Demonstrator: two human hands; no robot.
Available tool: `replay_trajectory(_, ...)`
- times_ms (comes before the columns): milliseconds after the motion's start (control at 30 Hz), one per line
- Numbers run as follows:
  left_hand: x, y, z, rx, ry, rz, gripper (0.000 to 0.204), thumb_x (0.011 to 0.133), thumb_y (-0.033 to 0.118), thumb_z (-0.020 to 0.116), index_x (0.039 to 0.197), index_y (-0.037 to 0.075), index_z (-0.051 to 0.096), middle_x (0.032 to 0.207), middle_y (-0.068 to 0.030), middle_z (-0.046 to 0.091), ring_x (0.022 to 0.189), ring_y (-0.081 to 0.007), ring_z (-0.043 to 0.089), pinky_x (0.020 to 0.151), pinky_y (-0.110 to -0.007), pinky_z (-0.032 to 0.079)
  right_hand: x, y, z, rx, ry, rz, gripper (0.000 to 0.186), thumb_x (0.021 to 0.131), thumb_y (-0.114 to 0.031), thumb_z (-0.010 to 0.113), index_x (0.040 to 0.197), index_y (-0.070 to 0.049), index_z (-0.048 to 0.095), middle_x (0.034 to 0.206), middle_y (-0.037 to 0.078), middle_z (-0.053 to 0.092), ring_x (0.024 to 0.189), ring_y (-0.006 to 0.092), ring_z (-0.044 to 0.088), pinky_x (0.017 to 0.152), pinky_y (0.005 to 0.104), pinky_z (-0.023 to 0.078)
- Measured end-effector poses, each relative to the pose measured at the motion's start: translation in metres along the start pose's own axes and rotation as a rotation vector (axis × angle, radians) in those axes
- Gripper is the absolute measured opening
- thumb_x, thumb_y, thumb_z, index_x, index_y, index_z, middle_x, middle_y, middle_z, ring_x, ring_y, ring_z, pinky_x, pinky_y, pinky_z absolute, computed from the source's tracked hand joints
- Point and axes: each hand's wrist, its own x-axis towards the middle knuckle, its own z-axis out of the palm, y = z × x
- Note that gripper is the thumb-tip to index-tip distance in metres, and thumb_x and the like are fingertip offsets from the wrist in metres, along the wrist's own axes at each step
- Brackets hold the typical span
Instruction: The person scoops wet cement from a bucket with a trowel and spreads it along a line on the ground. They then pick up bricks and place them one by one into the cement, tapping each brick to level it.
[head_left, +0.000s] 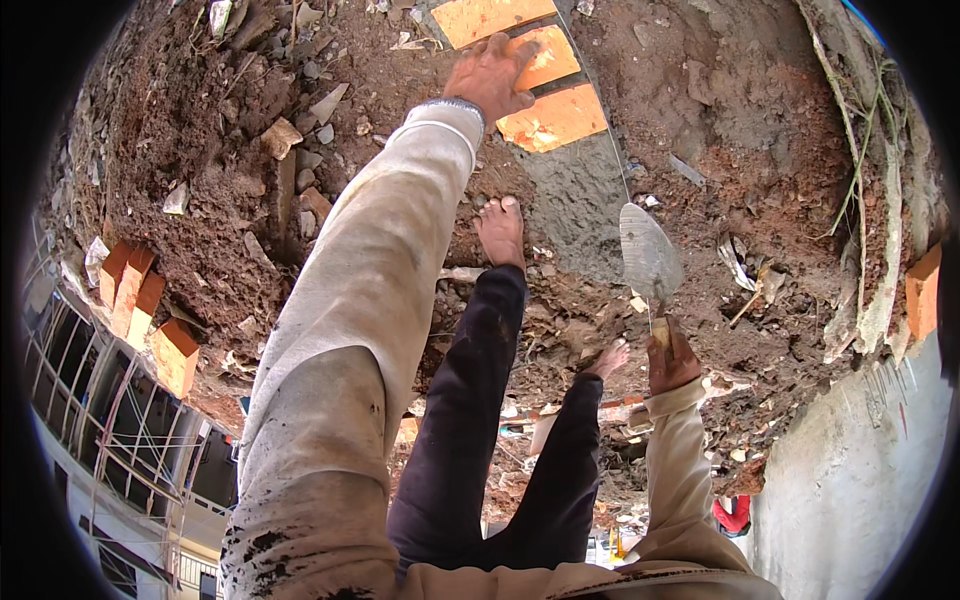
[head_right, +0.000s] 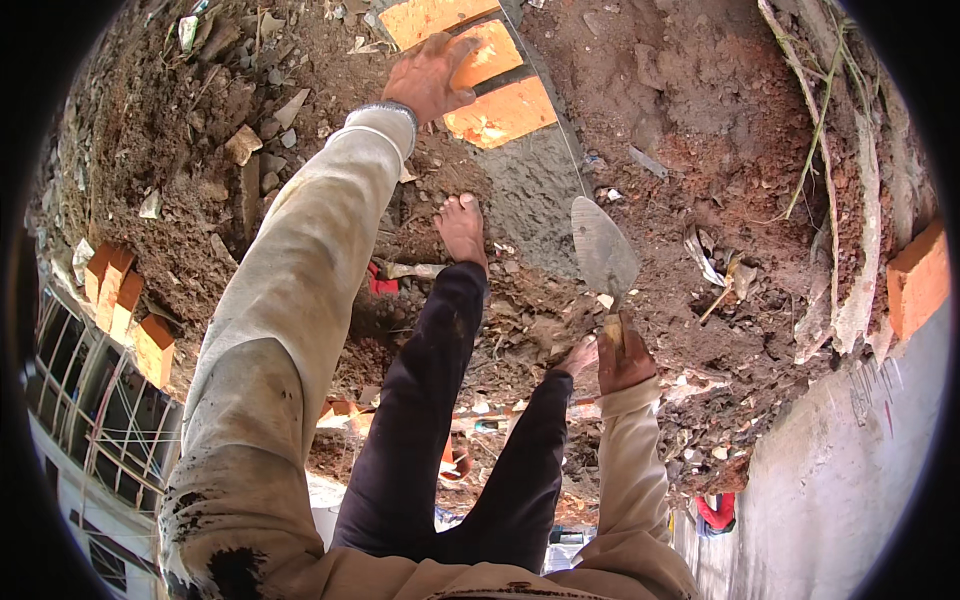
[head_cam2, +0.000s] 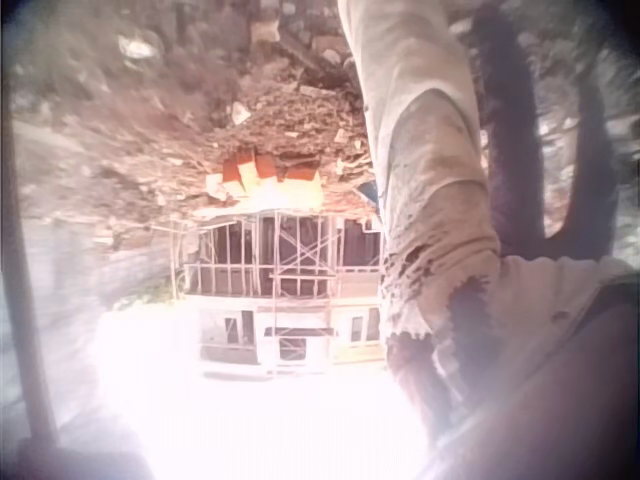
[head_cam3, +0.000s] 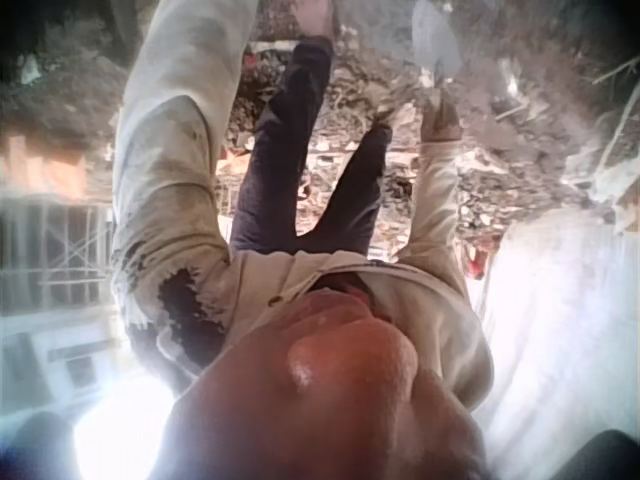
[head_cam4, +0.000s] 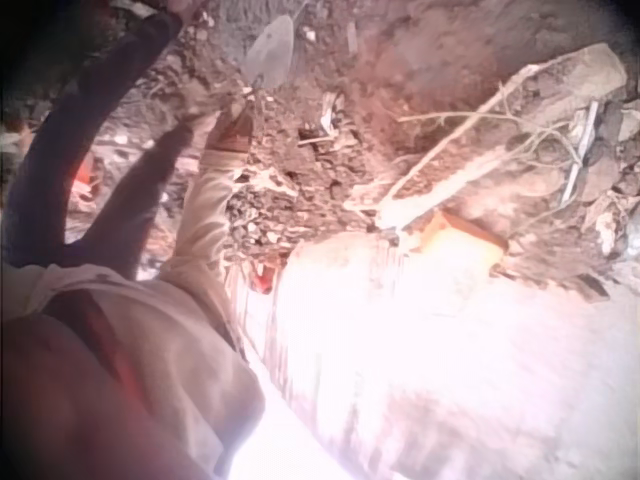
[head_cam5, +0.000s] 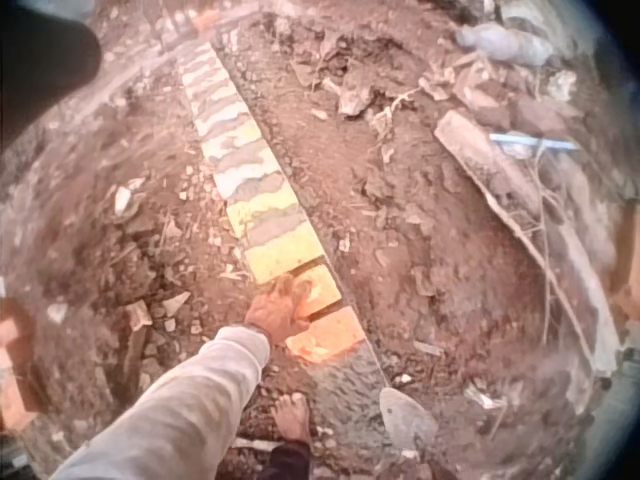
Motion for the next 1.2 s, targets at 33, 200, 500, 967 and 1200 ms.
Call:
replay_trajectory(33,0.004,-0.001,0.002,0.013,-0.012,-0.001,0.070,0.077,0.039,0.069,0.139,0.029,0.036,0.141,-0.0145,0.036,0.120,-0.0399,0.047,0.101,-0.047,0.041,-0.004,0.001,0.001,0.007,-0.020,0.032,0.039,0.092,-0.027,0.050,0.125,-0.006,0.054,0.116,0.023,0.049,0.094,0.0381,0.058,0.074,0.0428,0.048)
replay_trajectory(200,0.007,-0.003,0.020,0.050,0.127,0.076,0.072,0.077,0.037,0.070,0.139,0.027,0.035,0.138,-0.0172,0.036,0.124,-0.0406,0.042,0.103,-0.046,0.039,-0.019,0.000,0.000,0.021,-0.128,0.164,0.038,0.096,-0.029,0.040,0.127,-0.011,0.054,0.136,0.023,0.038,0.108,0.0401,0.052,0.084,0.0448,0.046)
replay_trajectory(500,0.009,-0.006,0.033,0.026,0.111,0.038,0.072,0.077,0.038,0.069,0.140,0.035,0.035,0.144,-0.0172,0.032,0.128,-0.0384,0.040,0.105,-0.045,0.036,0.008,-0.016,0.003,0.138,0.018,-0.051,0.048,0.091,-0.025,0.054,0.129,0.002,0.046,0.105,0.025,0.056,0.088,0.0367,0.058,0.074,0.0400,0.048)
replay_trajectory(967,0.001,-0.011,0.035,0.076,0.163,0.053,0.065,0.081,0.035,0.067,0.139,0.031,0.038,0.138,-0.0182,0.035,0.121,-0.0395,0.045,0.102,-0.048,0.038,0.129,-0.095,0.104,0.255,0.346,-0.423,0.042,0.084,-0.029,0.064,0.115,-0.005,0.048,0.083,0.020,0.064,0.071,0.0408,0.064,0.060,0.0438,0.051)
replay_trajectory(1200,0.002,-0.008,0.031,0.041,0.092,0.039,0.061,0.082,0.033,0.065,0.137,0.031,0.040,0.137,-0.0184,0.036,0.121,-0.0398,0.045,0.101,-0.048,0.039,0.166,-0.105,0.114,0.189,0.348,-0.422,0.040,0.086,-0.027,0.061,0.112,-0.002,0.045,0.080,0.024,0.063,0.072,0.0448,0.063,0.060,0.0490,0.051)
